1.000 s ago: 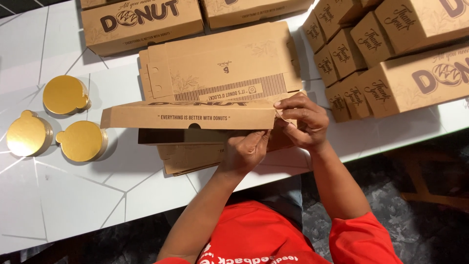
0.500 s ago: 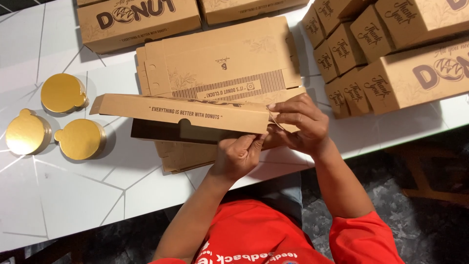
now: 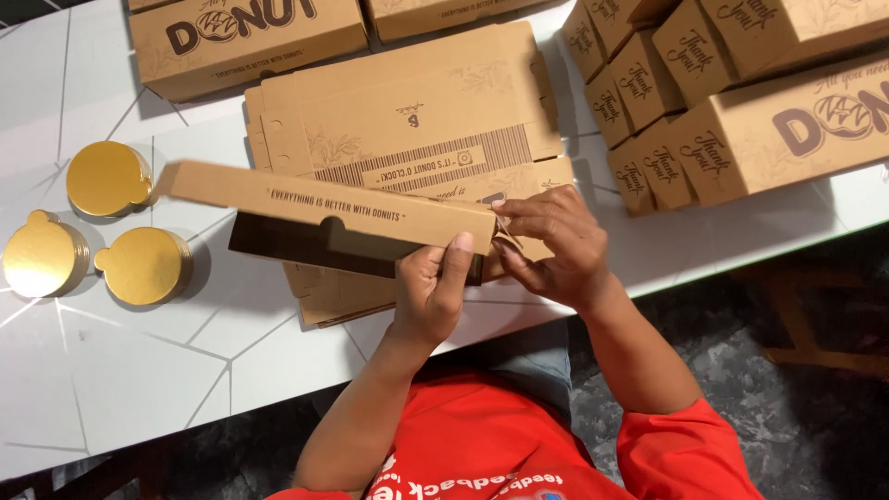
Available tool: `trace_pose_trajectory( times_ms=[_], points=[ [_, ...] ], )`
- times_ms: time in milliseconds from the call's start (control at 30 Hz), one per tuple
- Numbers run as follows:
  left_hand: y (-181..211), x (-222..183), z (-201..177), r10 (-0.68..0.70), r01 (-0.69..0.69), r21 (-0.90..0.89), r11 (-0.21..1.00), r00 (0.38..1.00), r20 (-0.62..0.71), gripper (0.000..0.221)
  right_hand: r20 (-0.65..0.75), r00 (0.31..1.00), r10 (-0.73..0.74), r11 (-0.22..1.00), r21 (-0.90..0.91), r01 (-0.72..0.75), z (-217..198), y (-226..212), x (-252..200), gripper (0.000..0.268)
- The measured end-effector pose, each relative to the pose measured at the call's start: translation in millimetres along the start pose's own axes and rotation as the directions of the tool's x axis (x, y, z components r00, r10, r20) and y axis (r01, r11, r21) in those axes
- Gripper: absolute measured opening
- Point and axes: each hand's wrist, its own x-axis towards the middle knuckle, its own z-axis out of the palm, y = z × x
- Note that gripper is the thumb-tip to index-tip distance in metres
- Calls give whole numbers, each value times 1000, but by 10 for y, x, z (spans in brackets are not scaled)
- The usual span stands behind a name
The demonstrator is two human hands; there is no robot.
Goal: Assembling flat cardboard donut boxes by folding flaps and tucking them into place.
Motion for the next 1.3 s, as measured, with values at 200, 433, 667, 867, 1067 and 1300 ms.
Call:
trace_pose_trajectory(
  times_ms=[200,433,667,867,1067,1300],
  points=[
    [28,29,7,-125,126,-54,991,992,30,52,-30,997,-64,993,-99,61,67,13,-64,14],
    [-47,34,6,-157,158,-80,984,987,23,44,-37,996,-77,982,-178,69,106,-106,24,15],
    [-360,-41,-20,-177,174,-112,978,984,-21,26,-7,999,-43,988,-149,42,91,-104,17,10],
    [-150,12,-17,-182,178,-146,973,983,-12,36,-23,999,-27,989,-146,24,112,-124,-13,10],
    [-144,35,-76,-159,157,-133,979,987,-9,41,-15,1000,-12,991,-131,10,95,-98,6,9],
    [-48,179,-53,-150,148,-90,985,989,-18,45,30,994,104,993,-63,-102,18,-14,10,8]
  ],
)
